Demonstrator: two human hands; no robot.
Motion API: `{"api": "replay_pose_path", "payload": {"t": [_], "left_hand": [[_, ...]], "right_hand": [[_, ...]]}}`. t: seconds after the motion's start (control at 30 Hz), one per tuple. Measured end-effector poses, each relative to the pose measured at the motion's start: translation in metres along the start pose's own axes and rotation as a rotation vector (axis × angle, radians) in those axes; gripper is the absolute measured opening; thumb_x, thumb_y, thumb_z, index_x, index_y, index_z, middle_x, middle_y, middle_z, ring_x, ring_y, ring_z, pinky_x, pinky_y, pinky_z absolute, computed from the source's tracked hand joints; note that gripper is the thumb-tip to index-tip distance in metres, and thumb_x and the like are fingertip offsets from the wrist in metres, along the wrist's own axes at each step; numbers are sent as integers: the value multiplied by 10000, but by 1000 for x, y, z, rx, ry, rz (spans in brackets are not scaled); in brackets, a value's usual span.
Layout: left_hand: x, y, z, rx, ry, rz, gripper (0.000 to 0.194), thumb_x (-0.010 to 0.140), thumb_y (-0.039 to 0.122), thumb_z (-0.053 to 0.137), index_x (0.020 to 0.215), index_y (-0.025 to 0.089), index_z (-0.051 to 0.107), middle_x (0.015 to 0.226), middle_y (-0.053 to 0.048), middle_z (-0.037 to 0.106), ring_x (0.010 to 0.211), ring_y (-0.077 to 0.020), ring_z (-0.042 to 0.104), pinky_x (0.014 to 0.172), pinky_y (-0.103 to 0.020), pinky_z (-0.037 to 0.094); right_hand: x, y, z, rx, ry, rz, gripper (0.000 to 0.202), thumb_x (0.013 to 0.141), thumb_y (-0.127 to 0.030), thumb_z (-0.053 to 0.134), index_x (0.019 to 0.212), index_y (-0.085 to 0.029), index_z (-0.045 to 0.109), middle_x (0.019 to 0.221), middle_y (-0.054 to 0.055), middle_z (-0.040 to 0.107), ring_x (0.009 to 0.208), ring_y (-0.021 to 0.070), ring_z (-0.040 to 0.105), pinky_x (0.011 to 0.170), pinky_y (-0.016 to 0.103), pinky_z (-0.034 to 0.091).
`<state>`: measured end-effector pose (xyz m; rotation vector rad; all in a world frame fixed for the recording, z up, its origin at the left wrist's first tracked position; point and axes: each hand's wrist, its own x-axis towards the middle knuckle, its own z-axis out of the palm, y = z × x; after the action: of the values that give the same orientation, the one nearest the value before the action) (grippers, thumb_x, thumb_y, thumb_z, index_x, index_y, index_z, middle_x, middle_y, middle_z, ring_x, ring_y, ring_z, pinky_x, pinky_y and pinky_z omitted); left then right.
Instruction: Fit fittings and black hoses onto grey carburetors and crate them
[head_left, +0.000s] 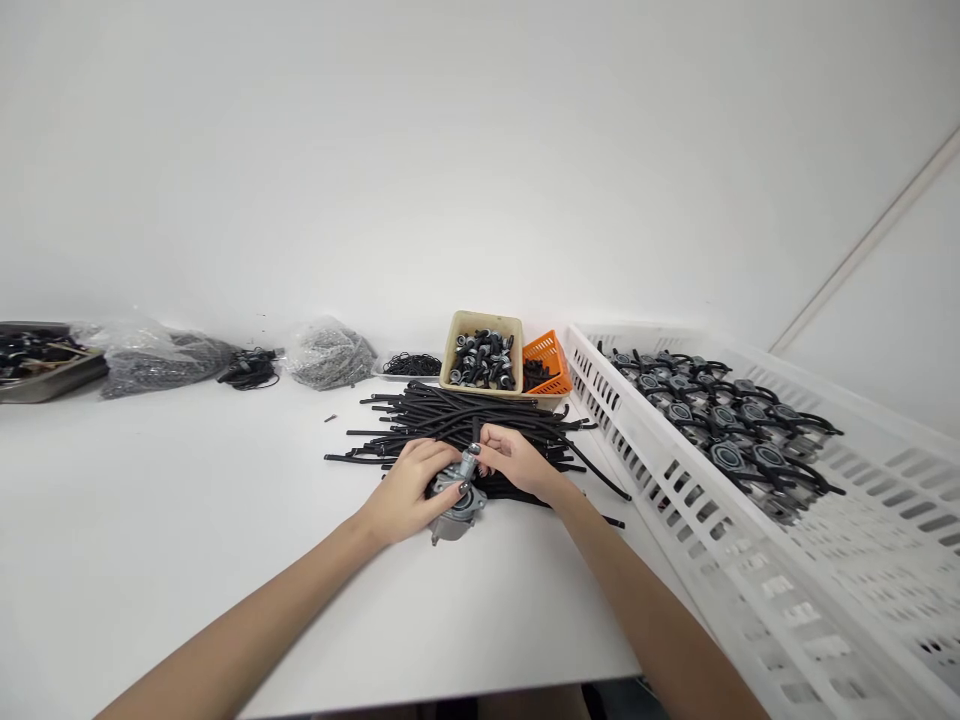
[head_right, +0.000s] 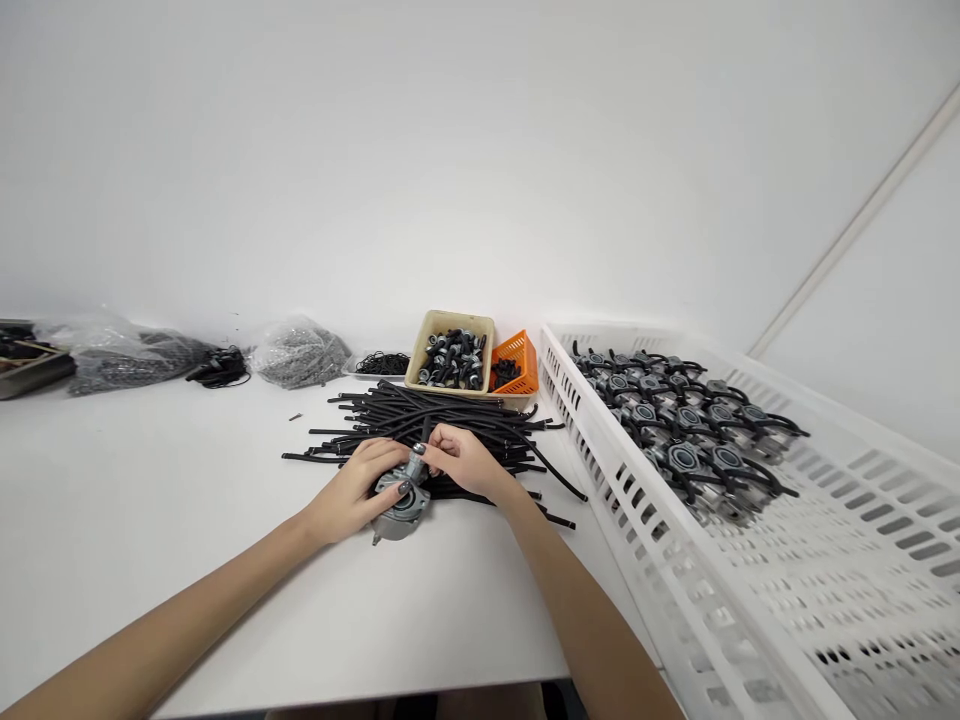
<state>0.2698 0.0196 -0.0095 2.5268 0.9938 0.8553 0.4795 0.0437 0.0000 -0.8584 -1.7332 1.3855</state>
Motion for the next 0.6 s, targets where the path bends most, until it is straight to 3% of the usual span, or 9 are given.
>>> {"api": "replay_pose_path", "payload": {"t": [0.27, 0.6], "left_hand": [[0, 0, 0, 13, 4, 7, 276, 935, 363, 450, 1052, 182, 622, 1079, -78, 680, 1022, -248, 596, 983, -413, 372], [-1, -1, 1, 20, 17, 2, 271, 938, 368, 456, 1056, 185, 616, 1088, -96, 685, 1032, -257, 588, 982, -425, 383]], "right_hand": [[0, 1, 0, 28, 4, -5, 478, 767, -616, 705, 767, -206, 460, 634, -54, 526, 616, 116, 495, 641, 274, 408], [-3, -4, -2, 88, -44, -25, 448, 703, -530, 811, 912, -164, 659, 839, 17, 622, 785, 152, 554, 776, 301, 437]]}}
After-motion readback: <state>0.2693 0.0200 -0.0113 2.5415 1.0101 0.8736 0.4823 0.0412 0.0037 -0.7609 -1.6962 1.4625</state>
